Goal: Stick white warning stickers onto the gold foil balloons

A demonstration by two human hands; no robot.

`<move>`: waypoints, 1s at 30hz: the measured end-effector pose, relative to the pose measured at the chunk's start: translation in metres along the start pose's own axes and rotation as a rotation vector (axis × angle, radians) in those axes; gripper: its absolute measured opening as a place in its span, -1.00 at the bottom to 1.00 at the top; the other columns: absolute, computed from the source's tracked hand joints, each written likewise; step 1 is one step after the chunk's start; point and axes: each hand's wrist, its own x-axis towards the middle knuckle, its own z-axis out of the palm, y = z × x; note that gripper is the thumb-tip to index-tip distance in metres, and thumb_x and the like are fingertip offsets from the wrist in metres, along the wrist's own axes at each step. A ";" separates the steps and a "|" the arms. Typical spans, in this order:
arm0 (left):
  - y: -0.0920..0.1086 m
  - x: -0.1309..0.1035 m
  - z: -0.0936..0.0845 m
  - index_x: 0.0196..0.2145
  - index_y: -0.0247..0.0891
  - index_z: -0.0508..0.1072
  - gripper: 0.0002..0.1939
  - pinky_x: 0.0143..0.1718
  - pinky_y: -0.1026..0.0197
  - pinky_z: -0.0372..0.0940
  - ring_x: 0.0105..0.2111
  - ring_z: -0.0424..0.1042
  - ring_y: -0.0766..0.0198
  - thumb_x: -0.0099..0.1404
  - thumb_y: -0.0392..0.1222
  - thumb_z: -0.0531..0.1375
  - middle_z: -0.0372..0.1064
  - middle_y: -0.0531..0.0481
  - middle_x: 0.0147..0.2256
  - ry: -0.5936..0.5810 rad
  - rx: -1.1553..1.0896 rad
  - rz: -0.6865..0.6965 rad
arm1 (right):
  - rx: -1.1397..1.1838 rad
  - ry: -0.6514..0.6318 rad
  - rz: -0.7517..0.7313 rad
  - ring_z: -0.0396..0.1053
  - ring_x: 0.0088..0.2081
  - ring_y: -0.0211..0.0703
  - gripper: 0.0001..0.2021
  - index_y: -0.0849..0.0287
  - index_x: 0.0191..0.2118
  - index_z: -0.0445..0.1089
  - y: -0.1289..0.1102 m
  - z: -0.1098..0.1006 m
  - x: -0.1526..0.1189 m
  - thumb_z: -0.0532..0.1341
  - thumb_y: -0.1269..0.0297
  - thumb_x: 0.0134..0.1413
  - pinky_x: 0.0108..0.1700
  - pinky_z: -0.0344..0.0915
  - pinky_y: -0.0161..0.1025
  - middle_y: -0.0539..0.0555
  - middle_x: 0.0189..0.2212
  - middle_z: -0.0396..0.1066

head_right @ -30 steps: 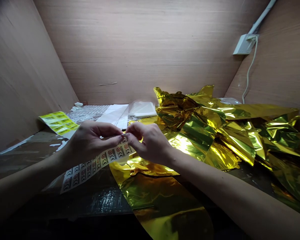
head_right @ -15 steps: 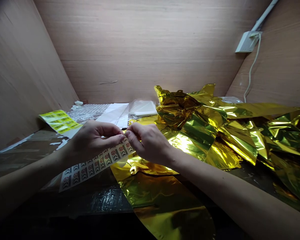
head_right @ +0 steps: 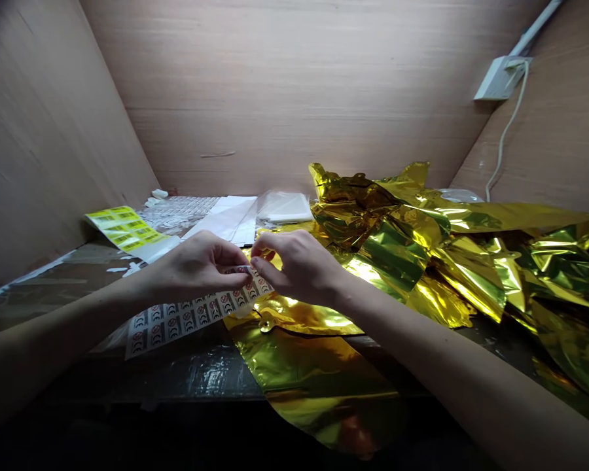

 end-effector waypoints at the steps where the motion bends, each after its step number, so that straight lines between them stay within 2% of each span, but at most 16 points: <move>1: 0.000 0.001 0.000 -0.47 -0.33 0.57 -0.81 -0.60 0.35 -0.02 -0.58 0.09 0.44 0.21 -0.17 0.25 0.17 0.13 -0.59 -0.003 0.009 -0.002 | -0.032 -0.003 -0.010 0.45 -0.40 -0.20 -0.89 0.21 -0.24 0.51 0.001 0.000 0.000 0.24 0.32 0.22 -0.27 0.24 -0.25 0.04 -0.38 0.57; 3: 0.000 0.002 -0.001 -0.48 -0.33 0.56 -0.80 -0.60 0.35 -0.02 -0.58 0.09 0.44 0.21 -0.17 0.25 0.16 0.13 -0.59 -0.012 0.010 -0.009 | -0.083 -0.024 -0.021 0.45 -0.39 -0.17 -0.88 0.21 -0.22 0.51 0.002 0.000 0.000 0.23 0.31 0.24 -0.26 0.24 -0.23 0.06 -0.38 0.58; 7: -0.004 0.003 -0.002 -0.46 -0.35 0.58 -0.79 -0.61 0.34 -0.05 -0.59 0.06 0.44 0.23 -0.17 0.24 0.12 0.13 -0.59 -0.033 -0.017 -0.013 | -0.075 -0.103 0.038 0.51 -0.24 -0.09 -0.75 0.25 -0.03 0.49 -0.003 -0.002 0.000 0.18 0.23 0.32 -0.14 0.28 -0.19 0.15 -0.21 0.61; 9: -0.005 0.003 -0.002 -0.44 -0.34 0.59 -0.80 -0.60 0.34 -0.04 -0.58 0.08 0.44 0.23 -0.18 0.24 0.15 0.12 -0.59 -0.028 -0.022 -0.012 | -0.062 -0.147 0.079 0.49 -0.29 -0.12 -0.73 0.25 -0.02 0.50 -0.005 -0.004 0.000 0.17 0.21 0.33 -0.17 0.27 -0.20 0.14 -0.24 0.61; 11: -0.005 0.003 -0.001 -0.44 -0.34 0.59 -0.80 -0.60 0.34 -0.02 -0.58 0.11 0.44 0.22 -0.17 0.24 0.17 0.12 -0.58 -0.019 -0.008 -0.011 | -0.075 -0.174 0.088 0.42 -0.41 -0.18 -0.77 0.23 -0.09 0.53 -0.005 -0.005 0.000 0.19 0.22 0.31 -0.24 0.24 -0.22 0.09 -0.35 0.59; 15: 0.000 0.002 0.000 -0.48 -0.33 0.57 -0.79 -0.61 0.35 -0.02 -0.58 0.12 0.44 0.21 -0.15 0.25 0.20 0.11 -0.59 -0.018 0.028 -0.013 | -0.083 -0.122 0.023 0.32 -0.51 -0.28 -0.85 0.23 -0.20 0.55 -0.002 -0.004 -0.001 0.26 0.29 0.23 -0.27 0.22 -0.25 0.03 -0.40 0.58; 20: 0.005 0.002 -0.005 -0.48 -0.32 0.55 -0.78 -0.59 0.33 -0.01 -0.59 0.12 0.43 0.22 -0.14 0.23 0.20 0.11 -0.60 -0.065 0.054 -0.023 | -0.017 -0.021 -0.022 0.40 -0.48 -0.28 -0.94 0.18 -0.27 0.55 -0.004 0.001 -0.002 0.30 0.36 0.17 -0.27 0.29 -0.26 -0.01 -0.42 0.59; 23: -0.006 0.005 -0.020 -0.50 -0.31 0.52 -0.73 -0.60 0.30 -0.05 -0.61 0.07 0.42 0.23 -0.07 0.22 0.12 0.11 -0.62 -0.106 0.064 -0.057 | 0.118 0.155 0.019 0.52 -0.34 -0.20 -0.92 0.15 -0.25 0.56 -0.007 0.001 0.000 0.30 0.32 0.23 -0.19 0.38 -0.22 0.03 -0.31 0.62; 26: -0.029 0.008 -0.043 -0.43 -0.30 0.56 -0.72 -0.59 0.28 -0.03 -0.61 0.13 0.38 0.19 -0.01 0.24 0.18 0.08 -0.60 -0.094 0.023 -0.160 | 0.296 0.314 0.096 0.55 -0.09 -0.11 -0.90 0.13 -0.20 0.56 -0.006 -0.002 0.005 0.28 0.28 0.27 0.01 0.41 -0.12 0.09 -0.12 0.62; 28: -0.044 0.010 -0.056 -0.43 -0.30 0.57 -0.70 -0.58 0.27 -0.04 -0.61 0.13 0.37 0.17 0.02 0.24 0.20 0.07 -0.61 -0.023 0.040 -0.246 | 0.324 0.251 0.135 0.50 0.05 -0.07 -0.92 0.13 -0.25 0.57 -0.001 -0.001 0.008 0.31 0.29 0.24 0.14 0.36 -0.03 0.11 0.02 0.56; 30: -0.055 0.011 -0.064 -0.45 -0.30 0.56 -0.71 -0.57 0.25 -0.06 -0.62 0.12 0.36 0.13 0.02 0.24 0.18 0.07 -0.63 0.047 0.126 -0.308 | 0.295 0.080 0.180 0.43 0.16 -0.02 -0.92 0.13 -0.32 0.57 0.008 0.005 0.010 0.34 0.31 0.21 0.25 0.26 0.05 0.13 0.12 0.49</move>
